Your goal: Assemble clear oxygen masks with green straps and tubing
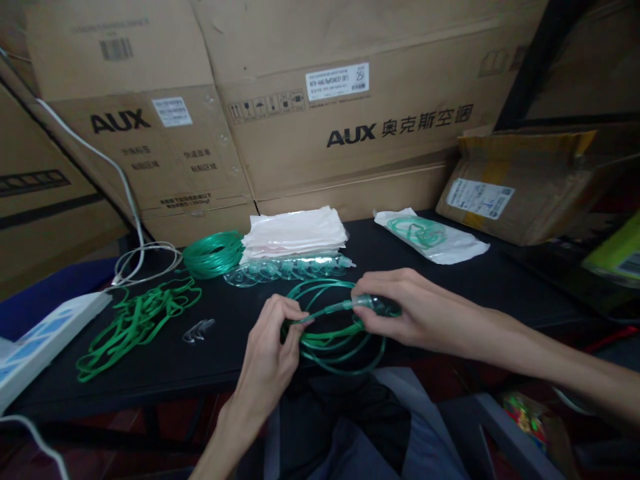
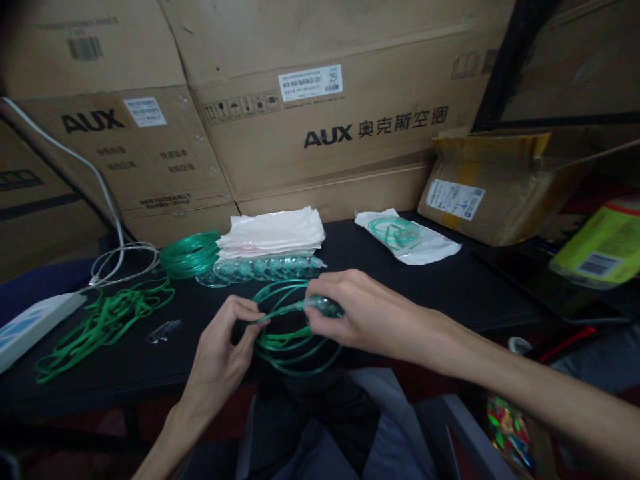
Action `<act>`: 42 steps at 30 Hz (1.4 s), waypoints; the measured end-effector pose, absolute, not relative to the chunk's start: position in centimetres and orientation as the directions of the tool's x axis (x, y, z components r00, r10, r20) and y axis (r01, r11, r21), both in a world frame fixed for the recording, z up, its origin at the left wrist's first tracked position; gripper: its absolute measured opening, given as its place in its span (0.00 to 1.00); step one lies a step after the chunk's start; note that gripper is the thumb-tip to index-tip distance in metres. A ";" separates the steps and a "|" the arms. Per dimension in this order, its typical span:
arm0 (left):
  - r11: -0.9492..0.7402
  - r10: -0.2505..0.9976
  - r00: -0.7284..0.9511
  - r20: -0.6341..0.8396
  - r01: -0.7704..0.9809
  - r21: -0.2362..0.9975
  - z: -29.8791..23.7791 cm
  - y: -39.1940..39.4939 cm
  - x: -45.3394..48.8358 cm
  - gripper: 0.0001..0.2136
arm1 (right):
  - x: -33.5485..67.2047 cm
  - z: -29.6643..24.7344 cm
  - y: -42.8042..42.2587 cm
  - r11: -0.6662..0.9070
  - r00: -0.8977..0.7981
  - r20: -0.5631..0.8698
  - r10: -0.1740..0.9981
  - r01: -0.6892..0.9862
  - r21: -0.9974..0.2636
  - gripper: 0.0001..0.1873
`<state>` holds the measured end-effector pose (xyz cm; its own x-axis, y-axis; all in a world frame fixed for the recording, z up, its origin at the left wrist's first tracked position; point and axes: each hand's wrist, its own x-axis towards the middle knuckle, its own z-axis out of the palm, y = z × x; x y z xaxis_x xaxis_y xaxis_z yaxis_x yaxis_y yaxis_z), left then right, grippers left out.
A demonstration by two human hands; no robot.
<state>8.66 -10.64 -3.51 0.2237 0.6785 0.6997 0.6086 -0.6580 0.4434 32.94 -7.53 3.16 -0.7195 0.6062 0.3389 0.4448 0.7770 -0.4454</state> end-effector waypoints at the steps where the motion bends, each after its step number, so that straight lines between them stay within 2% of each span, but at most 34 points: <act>1: -0.650 0.685 0.226 0.693 0.619 0.440 -3.5 -10.6 8.7 0.06 | 33.4 3.1 -7.5 0.776 -0.699 0.365 0.615 0.453 -0.440 0.07; 3: -0.629 0.696 0.239 0.677 0.658 0.415 -3.4 -10.7 8.8 0.05 | 34.0 3.0 -7.5 0.773 -0.688 0.374 0.622 0.460 -0.437 0.07; 6: -0.619 0.690 0.278 0.668 0.705 0.346 -3.6 -10.8 9.3 0.17 | 33.9 2.7 -7.5 0.766 -0.706 0.341 0.620 0.453 -0.456 0.06; 7: -0.631 0.676 0.300 0.673 0.706 0.320 -3.6 -10.8 9.4 0.17 | 33.6 2.7 -7.4 0.767 -0.715 0.331 0.616 0.448 -0.459 0.06; 14: -0.675 0.612 0.354 0.707 0.700 0.235 -3.6 -10.7 9.6 0.04 | 31.4 2.2 -6.6 0.819 -0.780 0.319 0.538 0.393 -0.419 0.07; 16: -0.676 0.612 0.376 0.696 0.705 0.213 -3.6 -10.7 9.5 0.05 | 31.5 1.8 -6.5 0.850 -0.800 0.331 0.500 0.381 -0.363 0.07; 18: -0.672 0.615 0.380 0.691 0.711 0.207 -3.7 -10.6 9.2 0.07 | 31.9 1.5 -6.3 0.883 -0.810 0.357 0.466 0.401 -0.243 0.08; 20: -0.653 0.629 0.340 0.699 0.720 0.236 -3.8 -10.7 8.8 0.09 | 32.8 1.6 -6.2 0.889 -0.798 0.396 0.455 0.434 -0.149 0.08; 21: -0.641 0.643 0.316 0.698 0.720 0.264 -3.8 -10.7 8.6 0.09 | 33.3 1.8 -6.1 0.881 -0.776 0.425 0.466 0.448 -0.148 0.08; 23: -0.626 0.681 0.287 0.674 0.707 0.330 -3.7 -10.7 8.5 0.06 | 34.7 2.7 -6.1 0.839 -0.680 0.495 0.541 0.476 -0.263 0.08; 26: -0.635 0.720 0.324 0.614 0.665 0.393 -3.5 -10.7 8.7 0.04 | 36.9 4.8 -6.4 0.652 -0.400 0.515 0.758 0.434 -0.622 0.10; 28: -0.648 0.726 0.353 0.590 0.639 0.416 -3.3 -10.7 9.0 0.04 | 38.2 6.2 -6.8 0.480 -0.215 0.438 0.873 0.226 -0.847 0.12; 31: -0.642 0.739 0.346 0.579 0.621 0.449 -3.0 -10.8 8.7 0.06 | 39.7 7.2 -7.6 0.324 -0.073 0.325 0.943 -0.029 -0.946 0.14; 34: -0.596 0.767 0.288 0.574 0.652 0.469 -2.7 -11.0 7.1 0.07 | 40.4 6.5 -8.6 0.098 -0.089 0.106 0.990 -0.091 -0.991 0.13; 36: -0.568 0.781 0.271 0.563 0.682 0.461 -2.4 -11.1 5.5 0.08 | 40.5 5.2 -9.2 -0.048 -0.181 -0.028 0.983 -0.105 -0.993 0.15; 38: -0.562 0.793 0.309 0.526 0.705 0.433 -2.2 -11.4 4.0 0.09 | 40.3 3.8 -9.7 -0.143 -0.335 -0.102 0.937 -0.100 -0.985 0.16; 40: -0.574 0.800 0.396 0.451 0.724 0.383 -2.1 -11.8 3.0 0.11 | 39.6 2.7 -10.2 -0.177 -0.495 -0.144 0.857 -0.020 -0.984 0.18; 42: -0.597 0.795 0.489 0.360 0.738 0.316 -2.1 -12.3 2.5 0.18 | 38.4 1.9 -10.6 -0.085 -0.558 -0.167 0.813 0.170 -0.982 0.21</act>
